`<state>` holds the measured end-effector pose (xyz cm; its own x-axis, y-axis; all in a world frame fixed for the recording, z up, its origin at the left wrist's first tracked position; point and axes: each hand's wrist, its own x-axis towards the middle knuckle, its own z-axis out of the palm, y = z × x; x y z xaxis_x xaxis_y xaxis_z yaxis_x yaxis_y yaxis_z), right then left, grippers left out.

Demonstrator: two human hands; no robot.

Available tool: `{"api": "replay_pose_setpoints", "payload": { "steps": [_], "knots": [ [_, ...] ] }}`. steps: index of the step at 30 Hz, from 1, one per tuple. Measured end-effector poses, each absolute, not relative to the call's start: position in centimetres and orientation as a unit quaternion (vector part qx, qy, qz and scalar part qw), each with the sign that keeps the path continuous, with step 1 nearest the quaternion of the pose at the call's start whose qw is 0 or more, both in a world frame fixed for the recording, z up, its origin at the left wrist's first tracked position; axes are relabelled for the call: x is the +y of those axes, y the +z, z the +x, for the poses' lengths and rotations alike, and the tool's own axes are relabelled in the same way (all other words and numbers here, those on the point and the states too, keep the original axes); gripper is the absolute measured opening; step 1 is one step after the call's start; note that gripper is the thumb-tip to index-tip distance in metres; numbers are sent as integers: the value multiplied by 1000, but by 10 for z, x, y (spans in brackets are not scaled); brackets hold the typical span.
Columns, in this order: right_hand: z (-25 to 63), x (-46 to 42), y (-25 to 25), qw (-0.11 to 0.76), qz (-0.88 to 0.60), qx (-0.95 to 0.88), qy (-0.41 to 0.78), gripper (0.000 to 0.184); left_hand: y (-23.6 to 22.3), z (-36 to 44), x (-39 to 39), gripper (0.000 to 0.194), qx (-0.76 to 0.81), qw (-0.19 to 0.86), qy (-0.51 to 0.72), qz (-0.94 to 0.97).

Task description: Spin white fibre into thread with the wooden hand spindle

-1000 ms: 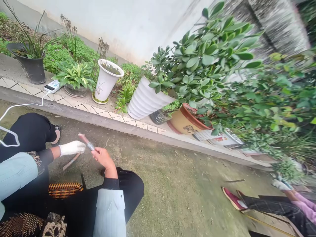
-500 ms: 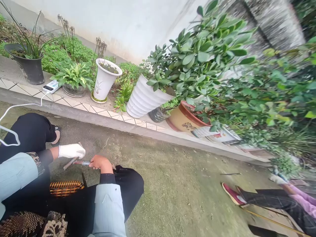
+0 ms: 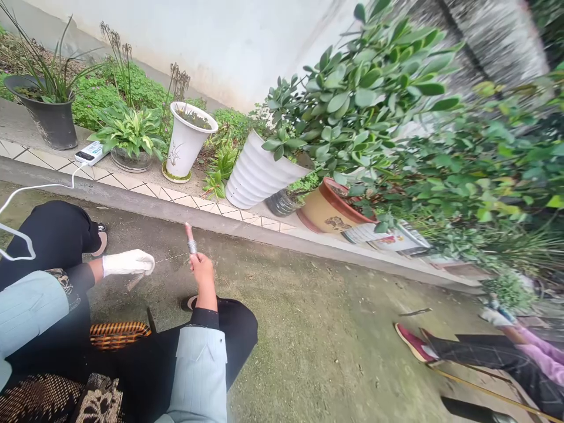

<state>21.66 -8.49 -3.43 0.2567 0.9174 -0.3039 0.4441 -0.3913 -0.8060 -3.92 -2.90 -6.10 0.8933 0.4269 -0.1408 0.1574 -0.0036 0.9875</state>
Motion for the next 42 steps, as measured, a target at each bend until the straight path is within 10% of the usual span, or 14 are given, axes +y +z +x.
{"api": "replay_pose_setpoints", "payload": {
  "steps": [13,16,21,24,33,42],
  "knots": [
    [172,-99,-43,-169,-555,-551,600,4,-54,-42,-27,22,238,582,112,769],
    [179,-103,-29,-53,-419,-568,706,19,-59,-40,-23,26,260,585,138,756],
    [197,-99,-19,394,-501,-457,621,27,-68,-36,-26,35,250,647,128,709],
    [204,-91,-31,468,-576,-386,548,33,-67,-36,-31,33,220,675,97,698],
    [193,-81,-56,94,-774,-496,382,12,-50,-35,-37,18,221,597,90,766],
    [182,-98,-41,-127,-516,-543,651,7,-61,-37,-27,20,241,553,143,785]
  ]
}}
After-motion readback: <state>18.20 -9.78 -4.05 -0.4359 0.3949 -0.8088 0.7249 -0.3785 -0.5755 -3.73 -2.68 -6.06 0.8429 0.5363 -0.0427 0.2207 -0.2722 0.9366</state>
